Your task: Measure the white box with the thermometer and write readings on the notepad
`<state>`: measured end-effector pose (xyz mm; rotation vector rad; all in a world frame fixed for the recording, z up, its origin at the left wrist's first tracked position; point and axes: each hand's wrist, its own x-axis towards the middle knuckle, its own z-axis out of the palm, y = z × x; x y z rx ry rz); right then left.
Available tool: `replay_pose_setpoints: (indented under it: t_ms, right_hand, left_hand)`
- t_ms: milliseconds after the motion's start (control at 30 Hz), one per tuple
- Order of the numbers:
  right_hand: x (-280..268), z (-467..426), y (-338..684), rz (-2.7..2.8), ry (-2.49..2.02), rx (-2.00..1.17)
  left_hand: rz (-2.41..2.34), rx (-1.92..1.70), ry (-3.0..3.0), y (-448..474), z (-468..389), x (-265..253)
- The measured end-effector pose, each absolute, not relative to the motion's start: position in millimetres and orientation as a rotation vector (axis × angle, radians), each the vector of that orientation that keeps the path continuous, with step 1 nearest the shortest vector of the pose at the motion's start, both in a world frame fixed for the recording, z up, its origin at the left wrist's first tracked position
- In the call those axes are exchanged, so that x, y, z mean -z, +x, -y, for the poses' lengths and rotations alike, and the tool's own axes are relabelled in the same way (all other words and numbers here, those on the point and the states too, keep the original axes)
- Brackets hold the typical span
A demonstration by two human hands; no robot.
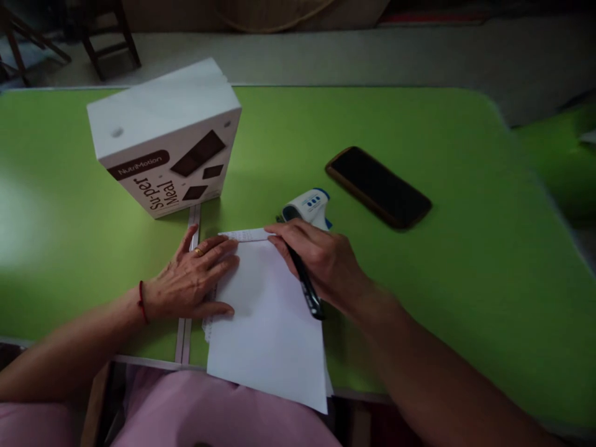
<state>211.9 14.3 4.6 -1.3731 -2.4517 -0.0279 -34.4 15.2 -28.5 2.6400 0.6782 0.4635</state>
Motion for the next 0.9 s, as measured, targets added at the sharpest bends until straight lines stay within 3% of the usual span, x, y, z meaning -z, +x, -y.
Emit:
replay_pose_setpoints:
  t_ms: [67, 200, 267, 400, 500, 600, 800, 900]
  right_hand:
    - [-6, -12, 214, 2.564, -1.365, 0.017]
    - [-12, -7, 215, 2.664, -1.444, -0.056]
    - [-16, -6, 214, 2.705, -1.439, -0.101]
    - [-20, 1, 210, 2.727, -1.311, -0.044]
    - [-14, 4, 213, 2.754, -1.269, 0.126]
    - [-7, 2, 215, 2.82, -1.096, 0.09]
    - [-5, 11, 210, 2.816, -1.295, 0.349]
    - [-4, 14, 200, 2.894, -1.551, 0.294]
  left_hand:
    - [-0.764, -0.728, 2.625, -37, -21, 23]
    - [-1.221, -1.735, 2.361, -55, -47, 18]
    - [-1.437, -1.949, 2.096, -65, -62, 25]
    - [-1.603, -1.698, 1.853, -73, -72, 51]
    - [-1.642, -1.632, 1.714, -74, -68, 69]
    - [-1.675, -1.608, 1.684, -73, -66, 76]
    - [-1.603, -1.658, 1.711, -61, -46, 51]
    - [-1.442, -1.633, 1.817, -53, -25, 26]
